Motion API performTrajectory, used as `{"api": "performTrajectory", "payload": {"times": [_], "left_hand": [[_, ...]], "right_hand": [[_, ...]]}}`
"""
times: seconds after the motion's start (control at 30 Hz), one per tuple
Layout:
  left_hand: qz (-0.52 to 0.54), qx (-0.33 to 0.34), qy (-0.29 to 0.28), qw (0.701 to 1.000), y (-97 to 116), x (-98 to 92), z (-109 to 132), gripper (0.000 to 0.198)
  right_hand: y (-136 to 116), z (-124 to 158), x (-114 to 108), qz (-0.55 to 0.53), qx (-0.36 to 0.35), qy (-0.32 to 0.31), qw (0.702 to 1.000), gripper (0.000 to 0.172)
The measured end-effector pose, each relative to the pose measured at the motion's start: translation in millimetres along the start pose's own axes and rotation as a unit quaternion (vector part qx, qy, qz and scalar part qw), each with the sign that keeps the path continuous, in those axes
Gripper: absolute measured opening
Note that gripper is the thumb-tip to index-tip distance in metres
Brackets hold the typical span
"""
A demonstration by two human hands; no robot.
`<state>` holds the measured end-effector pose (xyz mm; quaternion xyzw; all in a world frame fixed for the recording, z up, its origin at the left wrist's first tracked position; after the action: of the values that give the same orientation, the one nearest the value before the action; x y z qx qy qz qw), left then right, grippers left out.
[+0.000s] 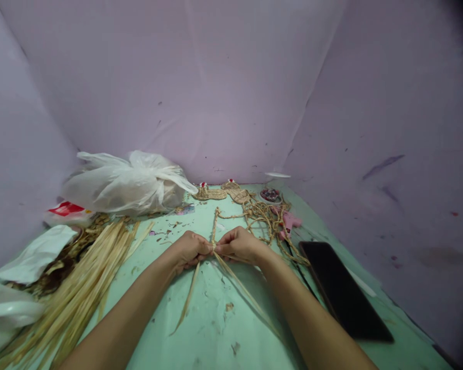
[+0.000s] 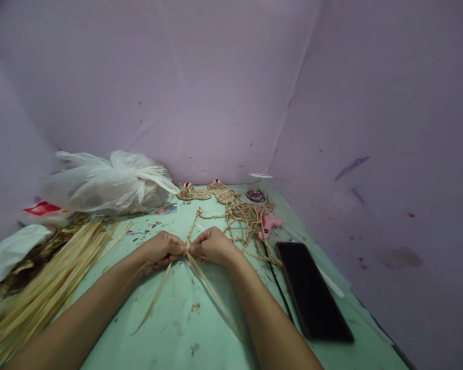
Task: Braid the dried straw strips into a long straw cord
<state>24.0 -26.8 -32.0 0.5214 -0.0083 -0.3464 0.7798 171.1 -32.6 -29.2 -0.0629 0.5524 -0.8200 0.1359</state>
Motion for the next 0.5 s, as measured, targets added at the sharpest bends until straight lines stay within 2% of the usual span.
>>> {"api": "performTrajectory", "payload": {"times": [0.13, 0.2, 0.27, 0.33, 0.5], "left_hand": [[-0.007, 0.008, 0.009, 1.000, 0.7, 1.4, 1.8, 0.016], [-0.006, 0.010, 0.008, 1.000, -0.1, 1.8, 1.3, 0.018], [-0.003, 0.010, 0.007, 1.000, -1.2, 1.9, 0.3, 0.017], [0.003, 0.006, 0.007, 1.000, -2.2, 1.9, -0.6, 0.015], [0.011, 0.005, 0.008, 1.000, -1.8, 2.0, -0.2, 0.016]], "right_hand": [[-7.7, 4.8, 0.2, 0.162, -0.041, -0.007, 0.986, 0.015], [-10.0, 5.9, 0.2, 0.219, -0.077, 0.009, 0.973, 0.012], [-10.2, 6.0, 0.1, 0.238, -0.104, 0.038, 0.965, 0.010], [-9.3, 5.7, 0.2, 0.234, -0.115, 0.054, 0.964, 0.016], [-9.8, 6.9, 0.2, 0.248, -0.141, 0.051, 0.957, 0.013]]}}
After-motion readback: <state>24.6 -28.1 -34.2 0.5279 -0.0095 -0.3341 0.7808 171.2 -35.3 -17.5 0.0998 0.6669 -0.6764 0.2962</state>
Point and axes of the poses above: each hand's wrist, its own z-axis away from the middle knuckle, its own x-axis out of the palm, y = z × x, the point moved 2 cm from there along -z, towards the middle knuckle, and after that the axes turned 11 degrees about -z, right-handed, at the moved point
